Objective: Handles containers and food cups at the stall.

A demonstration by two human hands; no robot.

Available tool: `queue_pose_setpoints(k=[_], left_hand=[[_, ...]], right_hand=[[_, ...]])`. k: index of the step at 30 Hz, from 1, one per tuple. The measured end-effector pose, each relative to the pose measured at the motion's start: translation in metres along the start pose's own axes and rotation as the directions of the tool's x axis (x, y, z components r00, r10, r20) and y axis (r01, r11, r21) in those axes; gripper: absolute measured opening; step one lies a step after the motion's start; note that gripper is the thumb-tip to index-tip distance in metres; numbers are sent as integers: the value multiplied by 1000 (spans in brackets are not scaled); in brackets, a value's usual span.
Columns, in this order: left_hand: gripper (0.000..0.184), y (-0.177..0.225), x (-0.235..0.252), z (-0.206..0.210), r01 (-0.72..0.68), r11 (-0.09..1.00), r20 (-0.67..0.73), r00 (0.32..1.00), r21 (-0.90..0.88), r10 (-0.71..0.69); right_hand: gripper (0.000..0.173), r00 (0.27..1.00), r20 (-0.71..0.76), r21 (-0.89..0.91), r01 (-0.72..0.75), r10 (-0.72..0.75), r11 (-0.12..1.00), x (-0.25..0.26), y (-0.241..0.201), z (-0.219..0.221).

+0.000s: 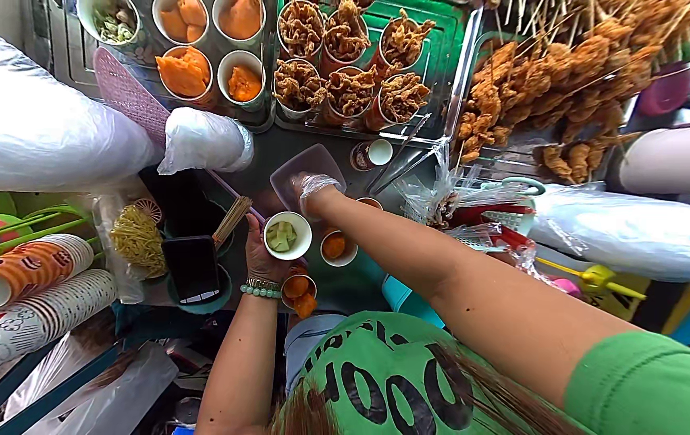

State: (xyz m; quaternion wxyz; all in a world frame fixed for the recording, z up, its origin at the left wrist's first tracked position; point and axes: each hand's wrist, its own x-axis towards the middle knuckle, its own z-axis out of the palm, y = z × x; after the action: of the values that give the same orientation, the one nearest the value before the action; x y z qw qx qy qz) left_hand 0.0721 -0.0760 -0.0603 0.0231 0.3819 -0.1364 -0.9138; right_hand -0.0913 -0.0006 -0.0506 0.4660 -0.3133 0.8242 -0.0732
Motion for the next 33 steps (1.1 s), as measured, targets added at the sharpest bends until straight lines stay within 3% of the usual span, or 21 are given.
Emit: queue_pose_setpoints(k=[4, 7, 9, 11, 14, 16, 18, 19, 20, 22, 24, 25, 26, 27, 28, 30, 33], left_hand=[[62, 2, -6, 3, -10, 1000, -42, 999, 20, 10], [63, 5, -11, 5, 2, 1000, -67, 998, 14, -1], [65, 6, -13, 12, 20, 999, -109, 994, 50, -14], [62, 3, -14, 19, 17, 998, -80, 997, 68, -11], [56, -8, -15, 30, -35, 999, 73, 997, 22, 33], [55, -12, -16, 33, -15, 1000, 155, 988, -4, 15], [47, -12, -18, 32, 31, 999, 231, 972, 20, -35], [44, -11, -21, 29, 41, 997, 264, 963, 71, -58], [46, -10, -25, 24, 32, 990, 321, 944, 140, -76], [56, -7, -34, 12, -52, 956, 466, 880, 289, -92], [68, -2, -43, 9, -139, 907, 553, 825, 398, -116], [73, -1, -47, 10, -153, 892, 567, 814, 426, -130], [74, -1, -51, 10, -151, 883, 562, 814, 444, -143], [74, -3, -54, 11, -146, 876, 551, 821, 459, -152], [73, -4, -56, 13, -143, 870, 539, 828, 472, -156], [71, -9, -59, 17, -162, 841, 535, 828, 516, -169], [70, -18, -60, 22, -184, 811, 556, 808, 556, -197]], right_hand=[[34, 995, -71, 35, 71, -68, 997, 1, 19, -2], [35, 976, -204, 257, 123, -70, 959, -33, 14, -28], [31, 892, -416, 375, 343, -174, 861, -65, 7, -31], [31, 762, -542, 334, 583, -356, 740, -91, -5, -24], [34, 792, -355, 162, 575, -497, 802, -119, -17, -21], [23, 706, -521, 188, 643, -479, 743, -139, -12, -20], [17, 513, -728, 133, 756, -454, 641, -166, 2, -35], [16, 488, -753, 124, 764, -441, 633, -180, 17, -41], [15, 507, -751, 133, 744, -423, 655, -196, 34, -44], [11, 643, -683, 169, 601, -347, 781, -232, 68, -40], [6, 875, -446, 191, 300, -189, 935, -263, 96, -19], [11, 974, -224, 200, 87, -41, 976, -272, 103, -5], [20, 991, 36, 173, -134, 129, 976, -273, 108, 9], [30, 927, 249, 109, -316, 282, 943, -270, 111, 26], [35, 851, 340, 63, -446, 401, 893, -265, 114, 49], [44, 766, 325, -11, -583, 554, 813, -250, 132, 108], [45, 737, 286, 94, -658, 613, 747, -234, 142, 143]])
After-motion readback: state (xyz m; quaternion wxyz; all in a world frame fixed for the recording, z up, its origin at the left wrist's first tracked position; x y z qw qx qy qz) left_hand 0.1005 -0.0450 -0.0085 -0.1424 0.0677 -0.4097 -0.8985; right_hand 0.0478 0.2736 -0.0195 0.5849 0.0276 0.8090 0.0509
